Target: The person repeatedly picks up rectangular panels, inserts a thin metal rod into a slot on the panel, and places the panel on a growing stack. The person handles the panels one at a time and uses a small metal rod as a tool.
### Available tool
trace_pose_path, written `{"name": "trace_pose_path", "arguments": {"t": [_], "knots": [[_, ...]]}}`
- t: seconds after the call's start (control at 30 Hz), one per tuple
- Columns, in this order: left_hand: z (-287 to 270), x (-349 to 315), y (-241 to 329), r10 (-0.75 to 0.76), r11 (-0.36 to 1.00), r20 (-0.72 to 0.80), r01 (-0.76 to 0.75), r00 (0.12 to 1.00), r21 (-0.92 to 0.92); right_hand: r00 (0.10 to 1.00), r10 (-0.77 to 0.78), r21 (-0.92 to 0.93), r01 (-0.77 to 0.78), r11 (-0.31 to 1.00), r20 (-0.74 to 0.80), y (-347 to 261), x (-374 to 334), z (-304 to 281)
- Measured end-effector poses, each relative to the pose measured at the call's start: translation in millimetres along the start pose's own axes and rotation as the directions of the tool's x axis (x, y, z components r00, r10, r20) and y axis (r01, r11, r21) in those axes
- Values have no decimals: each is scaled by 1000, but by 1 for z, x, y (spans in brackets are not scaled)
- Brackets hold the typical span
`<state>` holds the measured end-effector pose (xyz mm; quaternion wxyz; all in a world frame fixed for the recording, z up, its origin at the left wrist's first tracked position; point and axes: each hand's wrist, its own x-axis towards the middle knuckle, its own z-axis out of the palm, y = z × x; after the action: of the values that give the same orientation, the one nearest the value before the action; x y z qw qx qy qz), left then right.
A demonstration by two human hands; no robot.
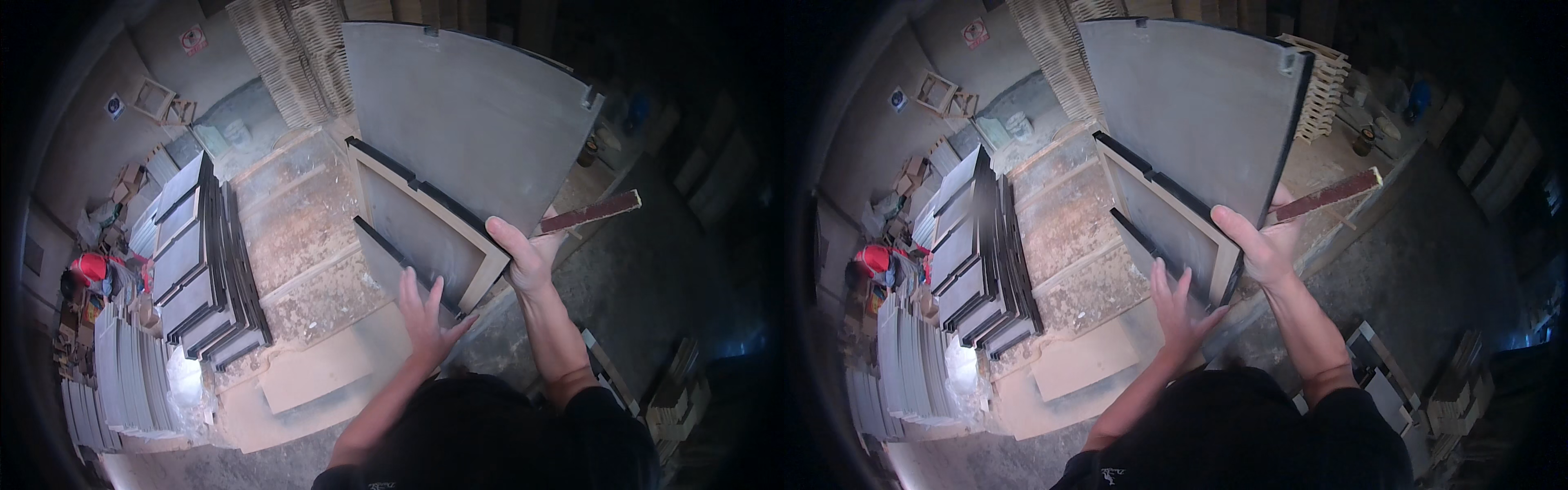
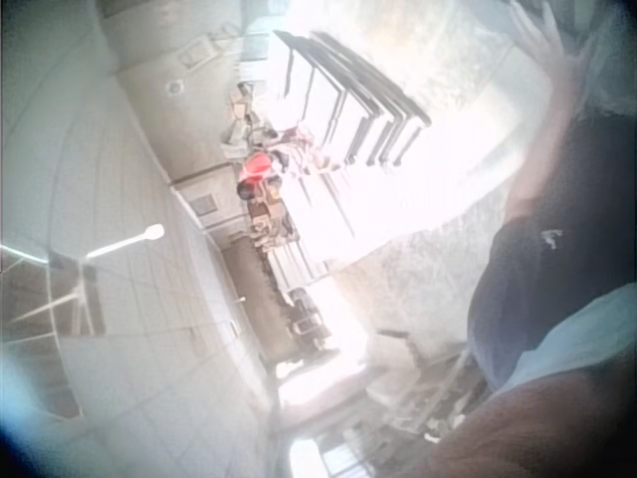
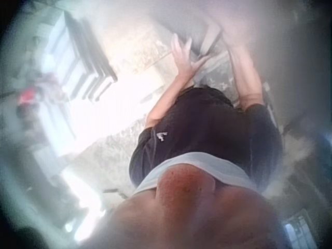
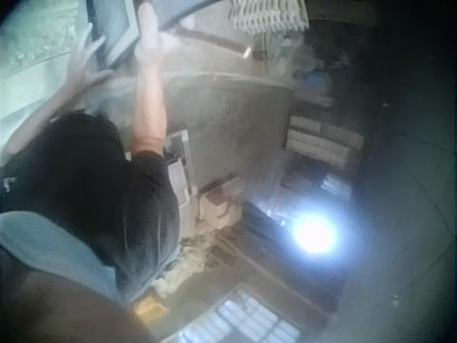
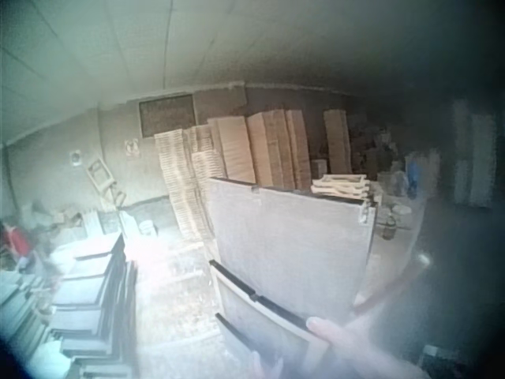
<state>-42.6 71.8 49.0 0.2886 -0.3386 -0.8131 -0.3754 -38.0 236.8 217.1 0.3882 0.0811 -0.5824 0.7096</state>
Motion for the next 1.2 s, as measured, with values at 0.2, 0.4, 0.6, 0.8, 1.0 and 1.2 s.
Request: {"name": "trace_pose_path", "arguments": {"t": [0.2, 0.4, 0.6, 0.8, 1.0, 1.2], "knots": [[1, -8, -4, -95, 991, 27, 97, 995, -88, 995, -21, 35, 25, 999, -99, -3, 1, -18], [10, -7, 3, -67, 994, -62, 61, 996, -90, 990, 23, 121, -6, 993, -142, 4, -7, -37], [-13, -5, -3, -115, 985, -38, 109, 993, -131, 993, 15, 124, 0, 992, -119, -1, -10, -48], [-56, 30, -90, -427, 841, -69, 368, 902, -396, 996, 41, 132, -30, 991, -83, -14, -14, -56], [-73, 22, -115, -531, 714, 183, 553, 827, -430, 969, 77, 31, -71, 997, -235, -16, -10, -58], [-99, 30, -68, -479, 791, 150, 499, 865, -354, 935, 78, 84, -52, 995, -346, 9, 6, -95]]}}
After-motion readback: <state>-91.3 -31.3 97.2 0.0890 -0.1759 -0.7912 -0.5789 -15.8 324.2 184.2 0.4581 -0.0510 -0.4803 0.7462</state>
